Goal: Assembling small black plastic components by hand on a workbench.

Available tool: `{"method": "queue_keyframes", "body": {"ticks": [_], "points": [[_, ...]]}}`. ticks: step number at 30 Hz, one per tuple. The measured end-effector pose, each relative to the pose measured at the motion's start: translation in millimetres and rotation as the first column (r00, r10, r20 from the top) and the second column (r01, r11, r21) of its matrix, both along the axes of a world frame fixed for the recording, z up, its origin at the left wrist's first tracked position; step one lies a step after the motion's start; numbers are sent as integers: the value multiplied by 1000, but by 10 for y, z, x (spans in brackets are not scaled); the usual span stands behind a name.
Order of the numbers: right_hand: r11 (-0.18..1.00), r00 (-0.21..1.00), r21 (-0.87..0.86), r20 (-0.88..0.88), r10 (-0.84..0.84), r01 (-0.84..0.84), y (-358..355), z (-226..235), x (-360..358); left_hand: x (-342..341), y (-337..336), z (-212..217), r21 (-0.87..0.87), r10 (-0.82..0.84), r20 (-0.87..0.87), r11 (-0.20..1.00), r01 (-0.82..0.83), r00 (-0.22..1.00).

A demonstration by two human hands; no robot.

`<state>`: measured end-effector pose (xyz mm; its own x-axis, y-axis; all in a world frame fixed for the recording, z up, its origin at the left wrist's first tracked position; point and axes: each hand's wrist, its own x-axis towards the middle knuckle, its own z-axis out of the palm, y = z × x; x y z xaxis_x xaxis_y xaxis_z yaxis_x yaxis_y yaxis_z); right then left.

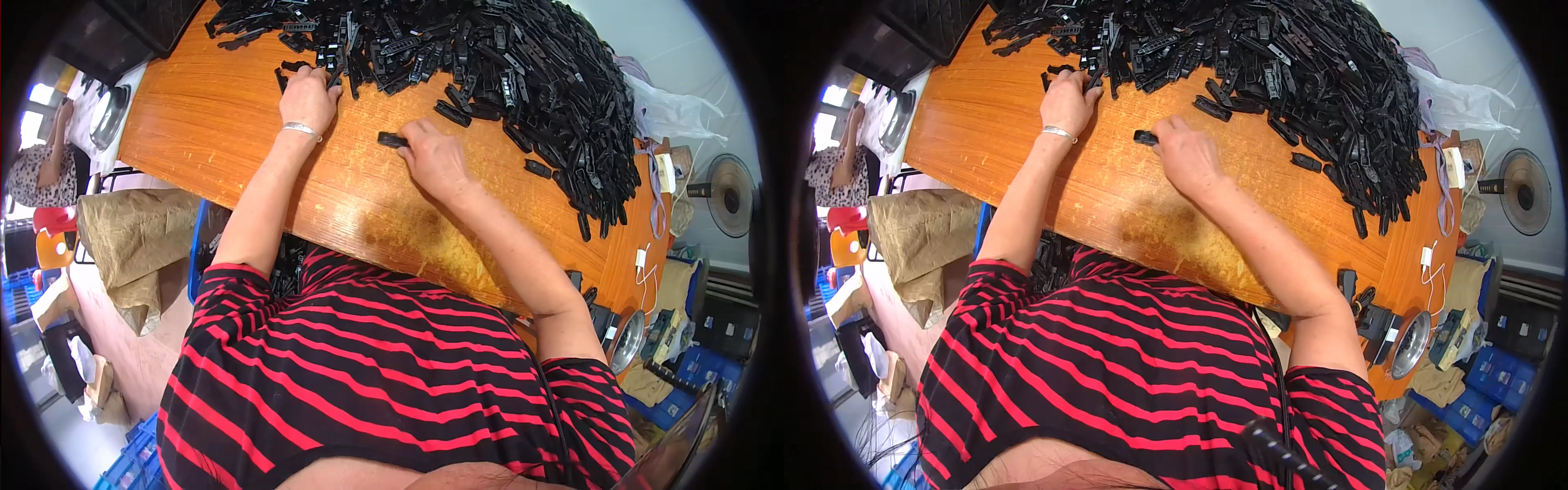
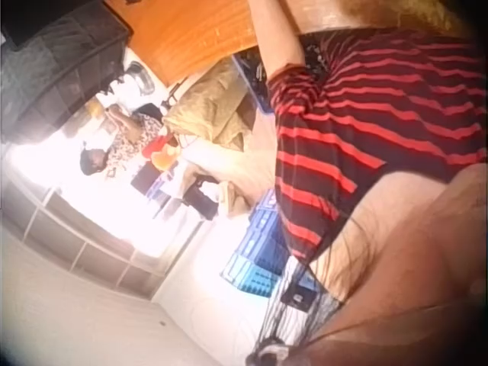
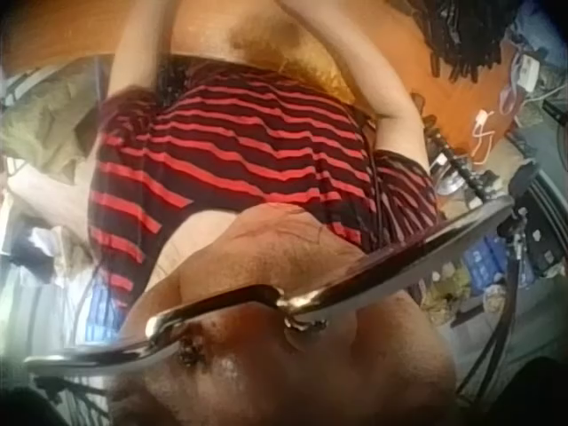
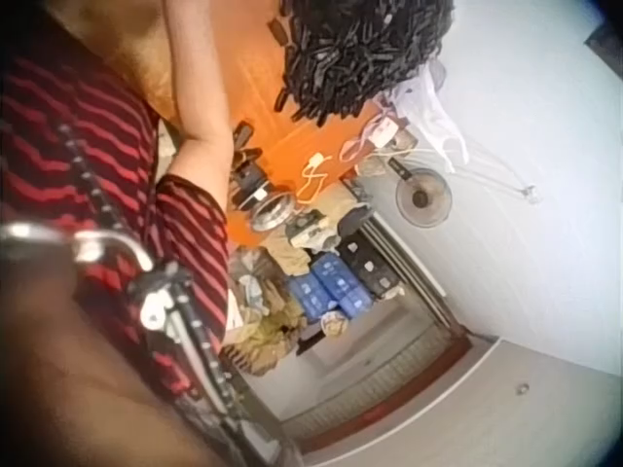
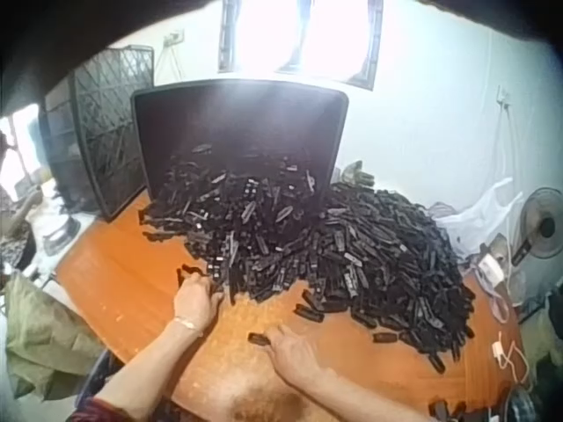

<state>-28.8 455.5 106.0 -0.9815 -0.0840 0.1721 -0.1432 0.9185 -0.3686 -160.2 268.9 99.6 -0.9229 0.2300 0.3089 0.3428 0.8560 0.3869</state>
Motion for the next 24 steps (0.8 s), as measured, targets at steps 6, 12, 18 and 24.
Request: {"method": "queue_keyframes", "body": {"ticks": [6,12,18,24], "points": [[988,991,-107,-86,99,-108,-125,30,64,239,-143,30,82,28,56,996,-32,998],[950,979,-272,-177,104,-151,-280,130,81,565,-163,-96,833,-306,452,482,-273,838],[917,999,-395,-7,-54,47,-405,242,29,877,242,112,923,-612,308,8,-384,729],[824,1000,-566,24,-12,24,-121,217,31,794,177,317,907,-631,397,157,-391,667]]}}
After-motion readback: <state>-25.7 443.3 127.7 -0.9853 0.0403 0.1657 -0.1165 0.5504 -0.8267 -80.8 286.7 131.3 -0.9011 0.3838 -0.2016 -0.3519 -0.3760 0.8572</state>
